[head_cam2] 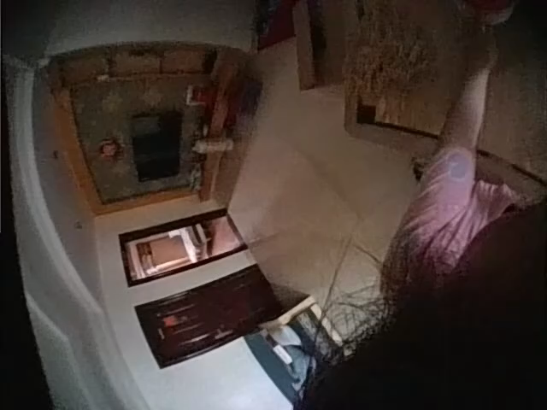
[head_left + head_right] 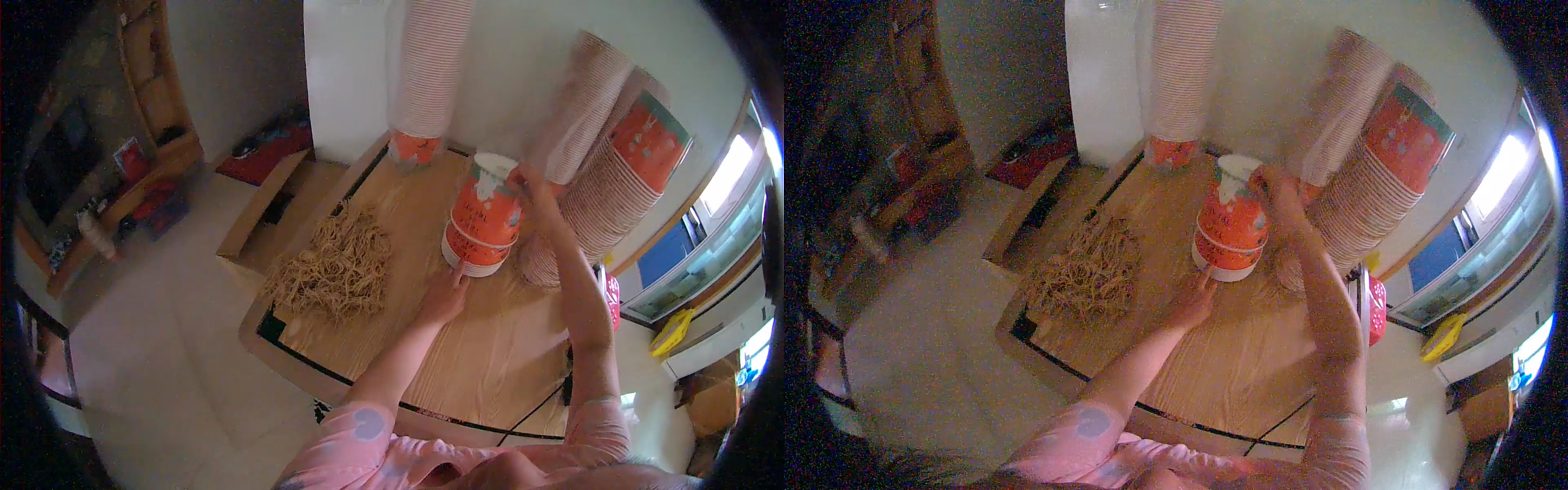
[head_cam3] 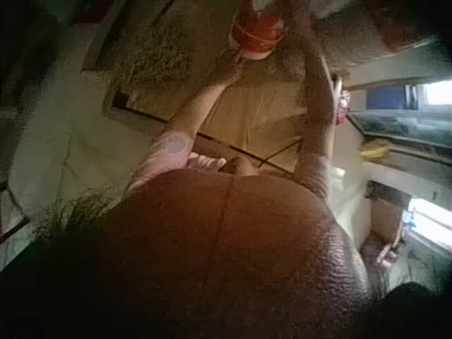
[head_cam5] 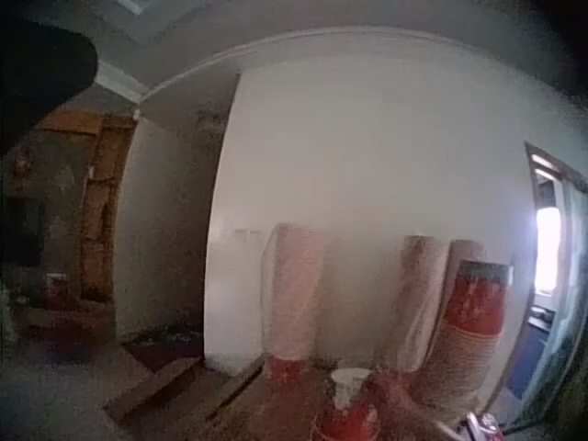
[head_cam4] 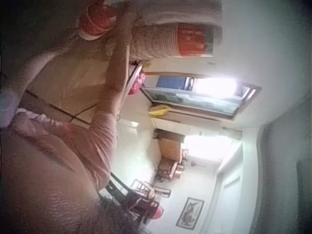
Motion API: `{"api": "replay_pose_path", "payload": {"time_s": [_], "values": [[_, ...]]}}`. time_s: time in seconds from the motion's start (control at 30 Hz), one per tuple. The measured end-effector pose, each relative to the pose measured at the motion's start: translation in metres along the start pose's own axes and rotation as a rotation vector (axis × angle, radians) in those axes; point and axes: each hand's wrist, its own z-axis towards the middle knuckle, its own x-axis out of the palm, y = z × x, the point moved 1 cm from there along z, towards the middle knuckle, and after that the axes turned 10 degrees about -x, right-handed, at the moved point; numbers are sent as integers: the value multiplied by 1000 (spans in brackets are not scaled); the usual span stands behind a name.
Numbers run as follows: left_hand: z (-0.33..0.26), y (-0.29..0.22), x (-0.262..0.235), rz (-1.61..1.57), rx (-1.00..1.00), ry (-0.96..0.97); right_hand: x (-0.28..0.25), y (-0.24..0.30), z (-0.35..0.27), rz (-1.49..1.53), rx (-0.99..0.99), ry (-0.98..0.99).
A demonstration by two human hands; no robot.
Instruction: Attaching string handles to decorative paper buckets.
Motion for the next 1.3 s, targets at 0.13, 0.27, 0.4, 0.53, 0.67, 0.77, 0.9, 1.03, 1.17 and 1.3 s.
{"api": "replay_pose_path", "payload": {"time_s": [0.13,0.27,0.4,0.53,0.67,0.77,0.9,1.03,1.17,1.3], "values": [[6,-5,2,-140,-96,-122,-53,0,31,137,20,-256],[7,0,3,-30,21,-119,-112,31,35,145,-94,-522],[0,3,17,-83,-58,-54,-92,56,-38,102,184,-746],[-7,6,-11,-435,-133,-123,-27,76,-118,1226,717,-925],[-46,20,-13,-887,-381,-117,1,97,-161,1269,760,-894],[-79,8,-79,-556,-432,-110,17,99,-196,1292,798,-890],[-109,-5,-154,-1216,-623,-37,33,128,-202,1259,846,-925],[-128,-2,-189,-1260,-647,17,43,143,-222,1282,920,-917],[-131,-8,-212,-1301,-634,47,50,185,-243,1350,1176,-856],[-123,-18,-202,-1071,-549,26,70,198,-288,1277,1372,-700]]}}
